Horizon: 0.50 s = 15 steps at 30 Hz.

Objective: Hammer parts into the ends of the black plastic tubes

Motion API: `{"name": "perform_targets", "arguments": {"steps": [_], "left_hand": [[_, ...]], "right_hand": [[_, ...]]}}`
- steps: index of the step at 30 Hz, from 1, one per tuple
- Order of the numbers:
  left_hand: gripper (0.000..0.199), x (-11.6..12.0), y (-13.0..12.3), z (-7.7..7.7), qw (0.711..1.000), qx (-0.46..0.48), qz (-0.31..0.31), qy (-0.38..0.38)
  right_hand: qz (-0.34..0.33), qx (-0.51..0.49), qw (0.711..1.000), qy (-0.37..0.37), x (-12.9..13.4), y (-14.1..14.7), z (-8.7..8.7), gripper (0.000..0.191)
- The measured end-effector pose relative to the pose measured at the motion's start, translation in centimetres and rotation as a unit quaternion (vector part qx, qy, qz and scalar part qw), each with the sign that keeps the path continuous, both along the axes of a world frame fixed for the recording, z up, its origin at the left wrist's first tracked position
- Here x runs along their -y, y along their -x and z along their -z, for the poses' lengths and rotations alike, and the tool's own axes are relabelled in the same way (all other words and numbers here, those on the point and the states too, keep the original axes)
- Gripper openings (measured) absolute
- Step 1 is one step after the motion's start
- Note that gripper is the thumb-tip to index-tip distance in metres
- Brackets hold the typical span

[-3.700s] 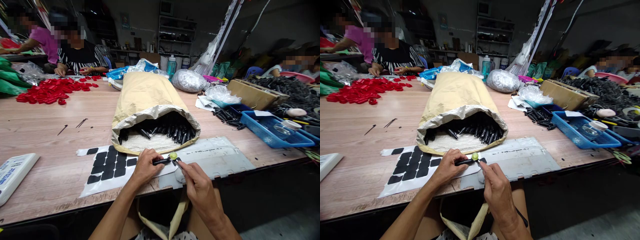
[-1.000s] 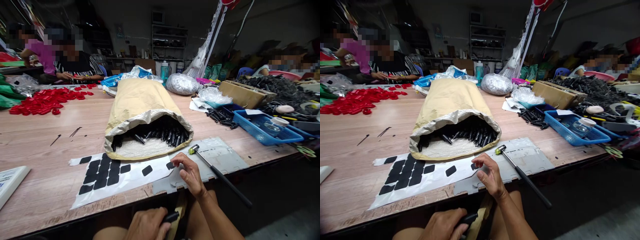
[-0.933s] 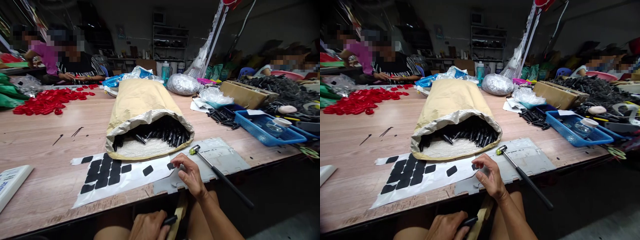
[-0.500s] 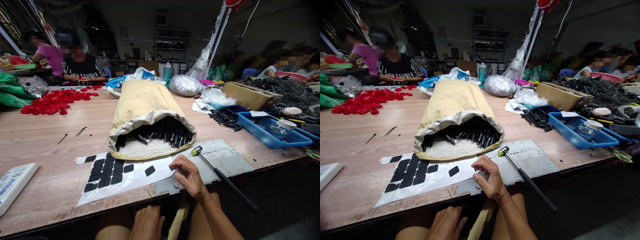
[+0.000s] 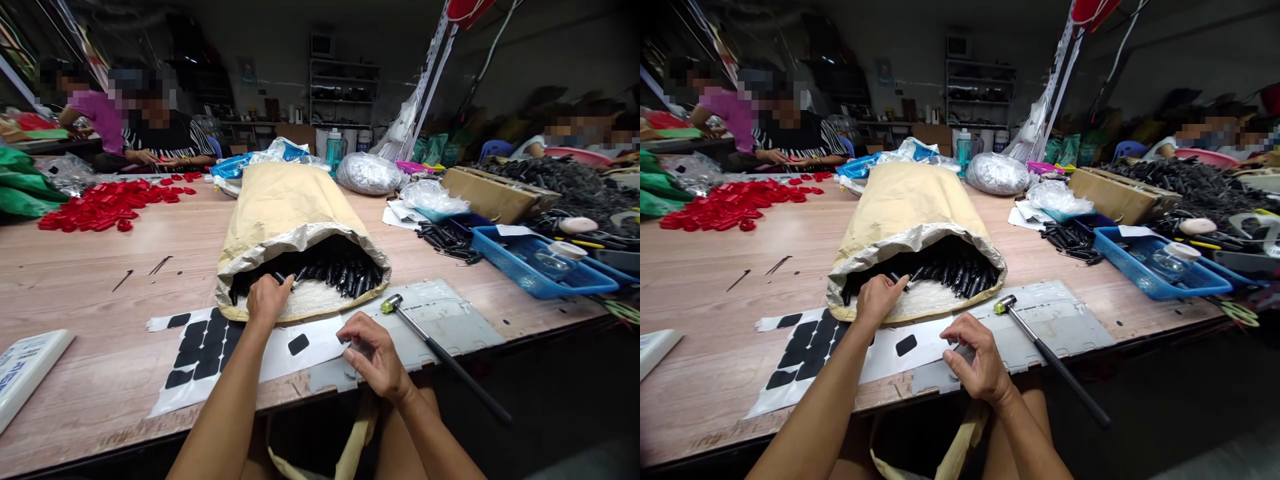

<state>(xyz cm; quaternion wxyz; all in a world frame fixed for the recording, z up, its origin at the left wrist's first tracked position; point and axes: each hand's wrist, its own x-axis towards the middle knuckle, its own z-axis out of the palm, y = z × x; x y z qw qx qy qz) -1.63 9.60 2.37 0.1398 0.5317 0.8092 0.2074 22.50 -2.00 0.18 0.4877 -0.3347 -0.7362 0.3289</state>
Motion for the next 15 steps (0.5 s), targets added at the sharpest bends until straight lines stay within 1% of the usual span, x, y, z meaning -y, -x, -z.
{"name": "perform_targets", "arguments": {"steps": [1, 3, 4, 6, 7, 8, 9, 10, 11, 12, 13, 15], "left_hand": [[0.037, -0.3, 0.2, 0.0, 1.0, 0.002, 0.0, 0.014], [0.03, -0.1, 0.5, -0.5, 0.999, 0.01, 0.004, 0.032], [0.026, 0.4, 0.6, -0.9, 1.0, 0.008, 0.004, 0.03], [0.02, 1.9, 0.5, -1.6, 1.0, -0.002, 0.014, -0.003], [0.018, 3.0, 0.3, -1.9, 0.999, -0.003, 0.037, -0.028], [0.016, 4.1, 0.0, -2.1, 0.996, 0.002, 0.076, -0.05], [0.015, 5.2, -0.5, -2.1, 0.99, 0.013, 0.129, -0.063], [0.013, 6.3, -0.9, -1.9, 0.98, 0.029, 0.188, -0.066], [0.012, 7.3, -1.4, -1.6, 0.967, 0.045, 0.243, -0.063], [0.01, 8.1, -1.9, -1.1, 0.953, 0.057, 0.29, -0.06], [0.009, 8.8, -2.2, -0.5, 0.941, 0.067, 0.324, -0.064], [0.009, 9.6, -2.7, 0.8, 0.924, 0.084, 0.364, -0.084]], "right_hand": [[0.001, 0.001, 1.0, -0.001, 0.0, 0.0, 0.0, 0.02], [0.004, 0.005, 1.0, -0.002, 0.0, 0.1, 0.0, 0.02], [0.008, 0.006, 1.0, -0.003, 0.0, 0.1, 0.0, 0.02], [0.024, 0.007, 1.0, -0.012, -0.1, 0.3, 0.2, 0.02], [0.044, 0.011, 0.999, -0.021, -0.2, 0.3, 0.2, 0.019], [0.076, 0.019, 0.996, -0.034, -0.3, 0.3, 0.3, 0.018], [0.121, 0.035, 0.991, -0.051, -0.4, 0.1, 0.4, 0.017], [0.178, 0.058, 0.98, -0.069, -0.6, -0.2, 0.5, 0.016], [0.242, 0.088, 0.963, -0.084, -0.7, -0.7, 0.6, 0.016], [0.306, 0.123, 0.94, -0.092, -0.8, -1.5, 0.7, 0.017], [0.366, 0.16, 0.912, -0.09, -0.9, -2.4, 0.8, 0.019], [0.449, 0.247, 0.857, -0.046, -0.9, -4.6, 1.1, 0.028]]}}
